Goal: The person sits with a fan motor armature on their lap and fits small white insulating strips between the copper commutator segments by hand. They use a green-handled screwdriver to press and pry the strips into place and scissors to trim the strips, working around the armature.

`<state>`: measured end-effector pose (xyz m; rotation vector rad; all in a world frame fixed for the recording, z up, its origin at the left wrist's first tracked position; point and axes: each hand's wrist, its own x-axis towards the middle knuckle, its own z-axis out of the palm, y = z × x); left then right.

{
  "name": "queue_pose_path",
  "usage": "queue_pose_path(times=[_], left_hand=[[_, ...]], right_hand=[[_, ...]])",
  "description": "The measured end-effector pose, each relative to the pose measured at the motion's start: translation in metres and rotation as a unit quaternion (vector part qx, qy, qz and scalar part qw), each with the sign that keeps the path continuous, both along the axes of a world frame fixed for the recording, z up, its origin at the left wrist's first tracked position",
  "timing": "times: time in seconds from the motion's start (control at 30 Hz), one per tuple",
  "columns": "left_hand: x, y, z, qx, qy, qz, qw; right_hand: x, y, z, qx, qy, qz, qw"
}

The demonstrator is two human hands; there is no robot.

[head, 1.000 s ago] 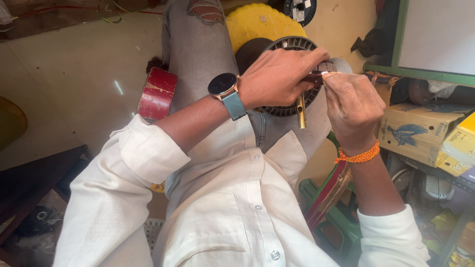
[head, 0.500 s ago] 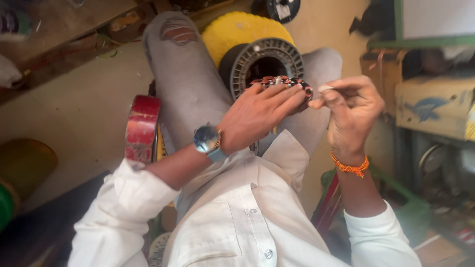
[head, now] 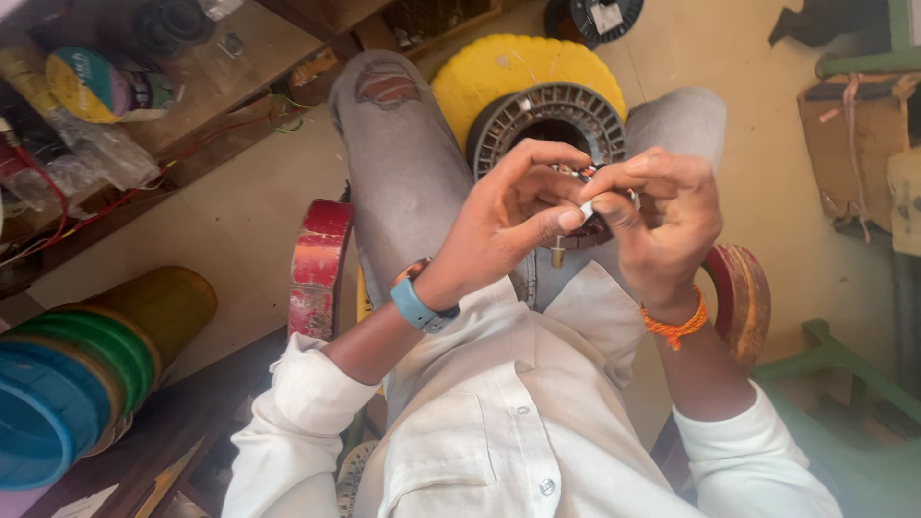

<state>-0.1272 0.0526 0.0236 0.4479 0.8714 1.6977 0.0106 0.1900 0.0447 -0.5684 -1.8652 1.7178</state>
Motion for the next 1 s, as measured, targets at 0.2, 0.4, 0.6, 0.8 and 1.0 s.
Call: queue_pose_path(times=[0.2, 0.4, 0.6, 0.8, 1.0], left_hand=[[-0.014, -0.002, -0.002, -0.023, -0.053, 0.082, 0.995], [-0.059, -0.005, -0.020, -0.101, -0.024, 0.142, 0.984], [-0.090, -0.006, -0.011, -0.122, -0.052, 0.224, 0.965], [-0.105, -0.019, 0.021, -0.095, -0.053, 0.228, 0.968], [-0.115, -0.018, 0.025, -0.125, -0.072, 0.235, 0.961]], right_hand=[[-0.047, -0.017, 0.021, 0.159, -0.038, -0.010, 0.986], [-0.114, -0.012, 0.073, 0.221, -0.062, 0.065, 0.971], [-0.249, -0.057, 0.117, 0.364, 0.025, 0.267, 0.892], [-0.351, -0.122, 0.135, 0.566, 0.081, 0.197, 0.797], [-0.339, -0.128, 0.132, 0.636, 0.047, 0.110, 0.762]])
